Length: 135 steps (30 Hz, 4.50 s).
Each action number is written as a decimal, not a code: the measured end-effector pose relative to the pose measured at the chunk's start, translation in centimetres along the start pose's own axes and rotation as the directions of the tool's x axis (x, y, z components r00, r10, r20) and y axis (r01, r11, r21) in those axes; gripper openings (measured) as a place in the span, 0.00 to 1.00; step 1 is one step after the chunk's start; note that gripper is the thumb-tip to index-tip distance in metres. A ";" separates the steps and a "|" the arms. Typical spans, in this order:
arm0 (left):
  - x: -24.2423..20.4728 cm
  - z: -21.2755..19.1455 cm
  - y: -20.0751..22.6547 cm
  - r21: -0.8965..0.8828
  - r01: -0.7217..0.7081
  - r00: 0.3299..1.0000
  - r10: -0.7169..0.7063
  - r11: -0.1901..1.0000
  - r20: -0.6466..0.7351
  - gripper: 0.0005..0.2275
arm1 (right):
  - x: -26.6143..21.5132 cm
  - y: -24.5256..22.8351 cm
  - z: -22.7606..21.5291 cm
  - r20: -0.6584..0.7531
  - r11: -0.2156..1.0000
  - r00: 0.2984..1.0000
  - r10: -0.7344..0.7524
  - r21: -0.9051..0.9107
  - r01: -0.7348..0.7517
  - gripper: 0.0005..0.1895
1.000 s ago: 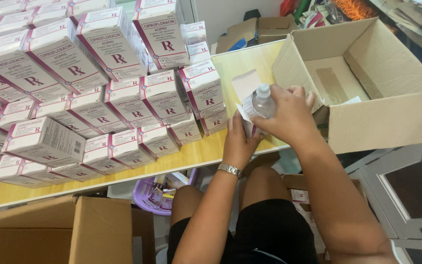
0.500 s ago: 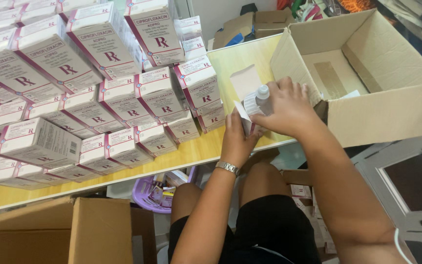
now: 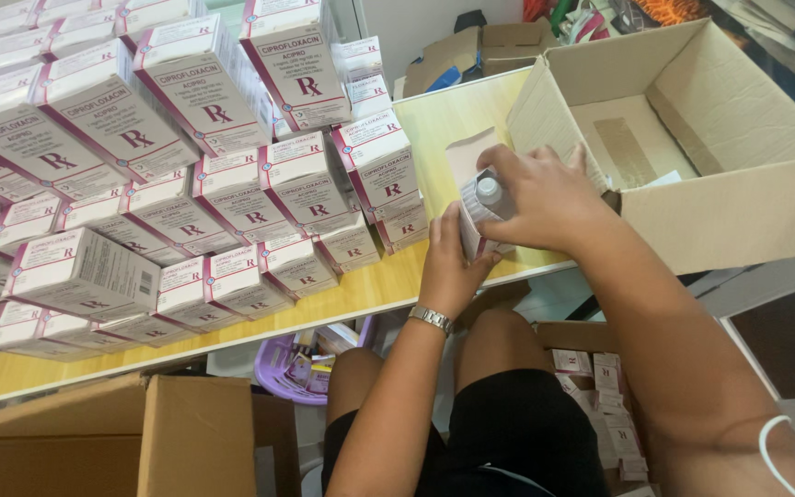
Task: The person repeatedly picks small white boxes from a large cardboard box, opens them, inserts a small plastic bottle, closes the boxes, and stacks them on a table. The person also handles loose plastic bottles and places them into the boxes.
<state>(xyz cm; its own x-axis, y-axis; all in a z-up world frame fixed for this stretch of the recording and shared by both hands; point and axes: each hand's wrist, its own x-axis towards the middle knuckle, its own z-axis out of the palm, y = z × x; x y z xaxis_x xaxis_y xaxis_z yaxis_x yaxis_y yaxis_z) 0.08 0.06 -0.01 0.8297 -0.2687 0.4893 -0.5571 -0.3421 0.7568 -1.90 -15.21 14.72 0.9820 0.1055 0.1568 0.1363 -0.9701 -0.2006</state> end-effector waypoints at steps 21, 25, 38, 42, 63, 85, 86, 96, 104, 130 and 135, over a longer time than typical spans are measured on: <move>-0.2 -0.4 0.9 -0.026 0.039 0.999 -0.039 0.999 0.009 0.41 | 0.1 3.3 -0.7 0.044 0.997 0.998 -0.041 0.073 0.038 0.12; -0.3 -0.5 1.1 -0.036 0.047 0.999 -0.046 0.998 0.015 0.40 | -0.2 1.7 -1.1 -0.041 0.995 0.996 -0.078 -0.068 0.076 0.09; -0.2 -0.4 1.0 -0.140 0.116 0.993 -0.112 0.983 0.037 0.54 | 0.4 1.6 -0.9 -0.280 0.941 0.902 -0.330 -0.176 0.289 0.21; -0.2 -0.3 1.0 -0.152 0.067 0.998 -0.065 0.986 0.017 0.55 | -0.5 1.5 -1.7 -0.335 0.896 0.852 -0.402 0.047 0.441 0.24; 0.6 -2.8 6.7 0.169 -0.209 0.971 0.225 0.963 -0.079 0.35 | 0.0 1.5 -1.7 0.022 0.991 0.994 -0.107 0.082 0.105 0.22; 2.0 -4.1 7.7 0.520 -0.282 0.958 0.263 0.806 0.111 0.34 | -0.4 1.1 -1.3 -0.194 0.995 0.977 -0.092 0.027 0.099 0.07; 2.1 -4.1 7.8 0.534 -0.300 0.951 0.290 0.790 0.106 0.34 | -0.1 1.0 -1.0 -0.186 0.996 0.979 -0.086 -0.026 0.082 0.06; 0.7 -4.0 7.3 0.373 -0.251 0.966 0.255 0.893 0.041 0.31 | 3.2 0.5 0.8 -0.243 1.000 0.970 0.008 0.020 -0.003 0.08; -0.5 -1.9 4.3 0.129 -0.312 0.928 0.331 0.941 -0.170 0.34 | 0.7 1.4 -1.4 -0.292 0.953 0.956 -0.034 0.280 0.119 0.18; -1.3 0.9 0.6 0.080 -0.229 0.956 0.239 0.970 -0.168 0.32 | -0.7 2.4 0.6 -0.255 0.986 0.952 -0.167 -0.027 0.166 0.10; -1.1 0.7 0.7 0.093 -0.173 0.977 0.183 0.980 -0.106 0.34 | -1.1 2.4 1.5 -0.235 0.979 0.953 -0.192 -0.109 0.170 0.10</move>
<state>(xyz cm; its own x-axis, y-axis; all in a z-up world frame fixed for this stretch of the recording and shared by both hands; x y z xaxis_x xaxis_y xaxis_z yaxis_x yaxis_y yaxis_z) -1.19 -0.51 -0.33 0.7130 -0.2294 0.6625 -0.6932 -0.3728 0.6169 -2.46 -17.35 12.58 0.8785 0.2354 0.4156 0.2865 -0.9559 -0.0642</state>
